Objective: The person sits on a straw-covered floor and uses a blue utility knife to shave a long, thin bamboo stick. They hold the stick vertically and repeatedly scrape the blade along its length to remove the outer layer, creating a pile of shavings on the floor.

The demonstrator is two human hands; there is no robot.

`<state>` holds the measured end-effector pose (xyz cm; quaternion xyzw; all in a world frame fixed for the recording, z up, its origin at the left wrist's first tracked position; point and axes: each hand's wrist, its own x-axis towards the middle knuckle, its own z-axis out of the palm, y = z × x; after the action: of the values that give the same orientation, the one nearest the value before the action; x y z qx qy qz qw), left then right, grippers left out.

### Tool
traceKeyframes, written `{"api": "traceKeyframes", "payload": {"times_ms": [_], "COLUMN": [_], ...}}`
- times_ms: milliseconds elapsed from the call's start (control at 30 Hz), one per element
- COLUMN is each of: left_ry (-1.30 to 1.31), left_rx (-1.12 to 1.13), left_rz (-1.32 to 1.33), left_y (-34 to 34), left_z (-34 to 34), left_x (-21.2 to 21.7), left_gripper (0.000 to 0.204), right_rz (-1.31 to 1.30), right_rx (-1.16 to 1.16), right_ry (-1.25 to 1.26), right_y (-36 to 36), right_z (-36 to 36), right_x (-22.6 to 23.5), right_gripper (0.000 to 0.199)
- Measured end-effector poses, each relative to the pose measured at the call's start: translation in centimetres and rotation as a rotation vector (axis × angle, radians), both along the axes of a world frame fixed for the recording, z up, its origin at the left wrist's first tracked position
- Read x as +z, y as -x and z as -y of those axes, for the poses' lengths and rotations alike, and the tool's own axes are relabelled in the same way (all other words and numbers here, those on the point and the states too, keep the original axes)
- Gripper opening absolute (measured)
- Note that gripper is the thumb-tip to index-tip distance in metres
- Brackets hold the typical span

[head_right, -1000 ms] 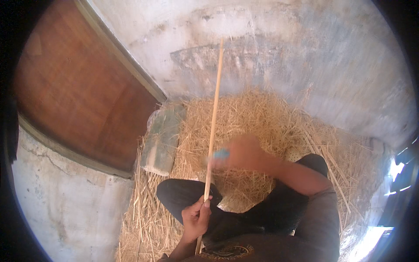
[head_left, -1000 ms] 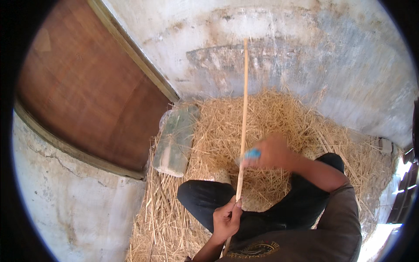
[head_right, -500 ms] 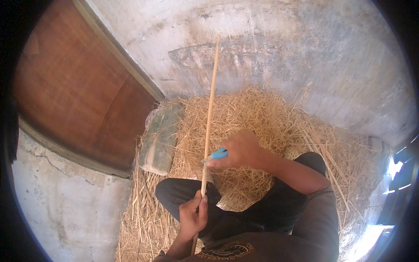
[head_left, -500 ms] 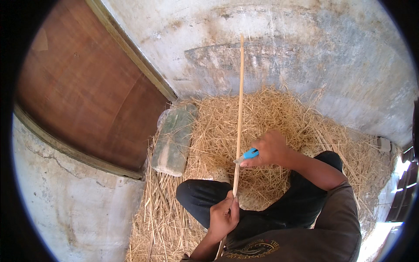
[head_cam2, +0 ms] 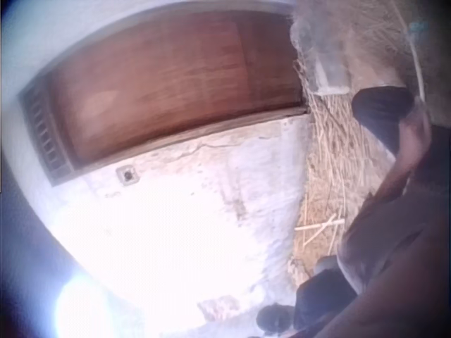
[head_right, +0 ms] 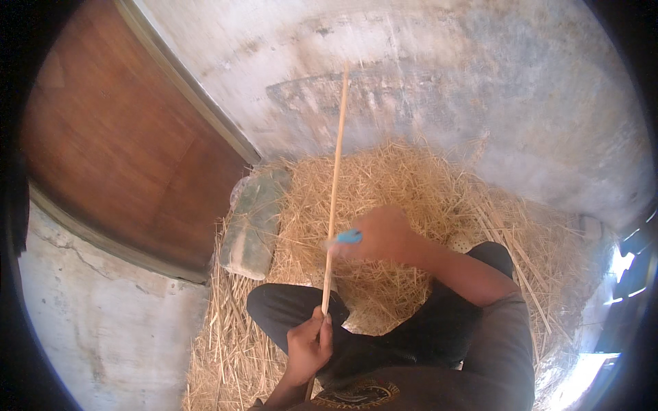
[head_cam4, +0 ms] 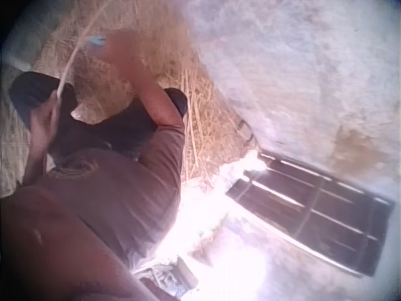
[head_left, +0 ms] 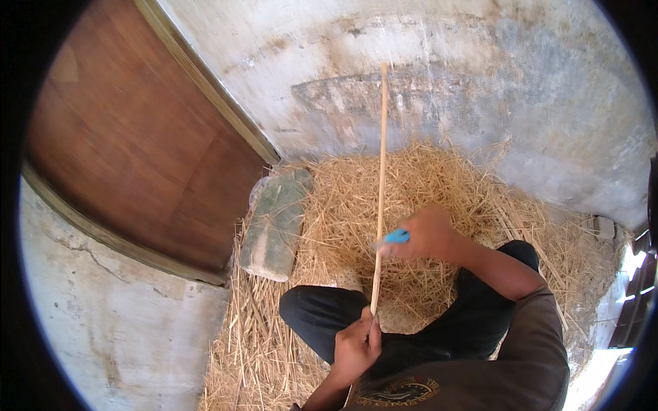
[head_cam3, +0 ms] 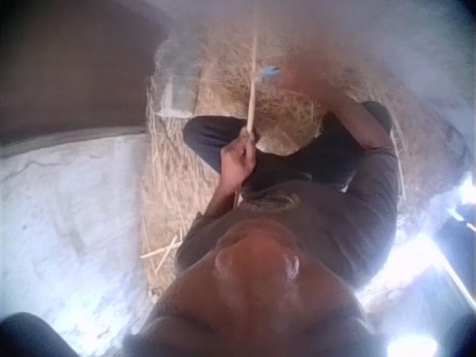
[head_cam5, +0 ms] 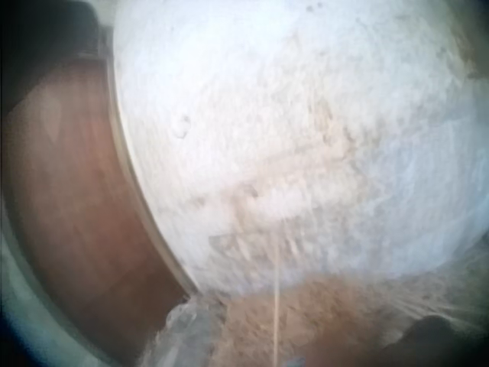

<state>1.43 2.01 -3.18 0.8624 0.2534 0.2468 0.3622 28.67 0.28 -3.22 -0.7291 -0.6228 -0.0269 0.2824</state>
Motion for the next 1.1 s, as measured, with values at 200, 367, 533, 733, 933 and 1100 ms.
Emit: {"api": "traceKeyframes", "payload": {"times_ms": [200,367,533,733,933,1100], "left_ry": [-0.067,-0.104,-0.064,-0.041,-0.112,-0.021], "left_rx": [0.012,0.016,0.018,0.008,-0.014,-0.071], "left_rz": [-0.006,-0.087,-0.044,0.009,-0.019,-0.022], "left_y": [0.2,0.6,0.2,1.1,1.2,3.1], "left_z": [0.0,-0.7,-0.9,0.2,-0.3,1.3], "left_x": [-0.2,0.4,0.9,-0.5,-1.2,-2.0], "left_gripper": [0.011,0.019,0.014,0.009,0.014,0.019], "right_rz": [-0.013,0.089,0.106,0.025,0.054,-0.005], "right_rx": [0.017,0.029,-0.045,-0.225,-0.077,-0.334], "right_ry": [0.145,0.070,0.031,0.119,0.019,0.148], "right_y": [0.7,0.4,-0.9,-4.3,-1.4,-7.4], "right_z": [0.4,-0.4,-1.2,-2.1,-1.0,-1.8], "right_x": [0.0,-0.4,-1.0,-0.5,-2.9,-0.2], "right_gripper": [0.075,0.081,0.082,0.079,0.080,0.078]}}
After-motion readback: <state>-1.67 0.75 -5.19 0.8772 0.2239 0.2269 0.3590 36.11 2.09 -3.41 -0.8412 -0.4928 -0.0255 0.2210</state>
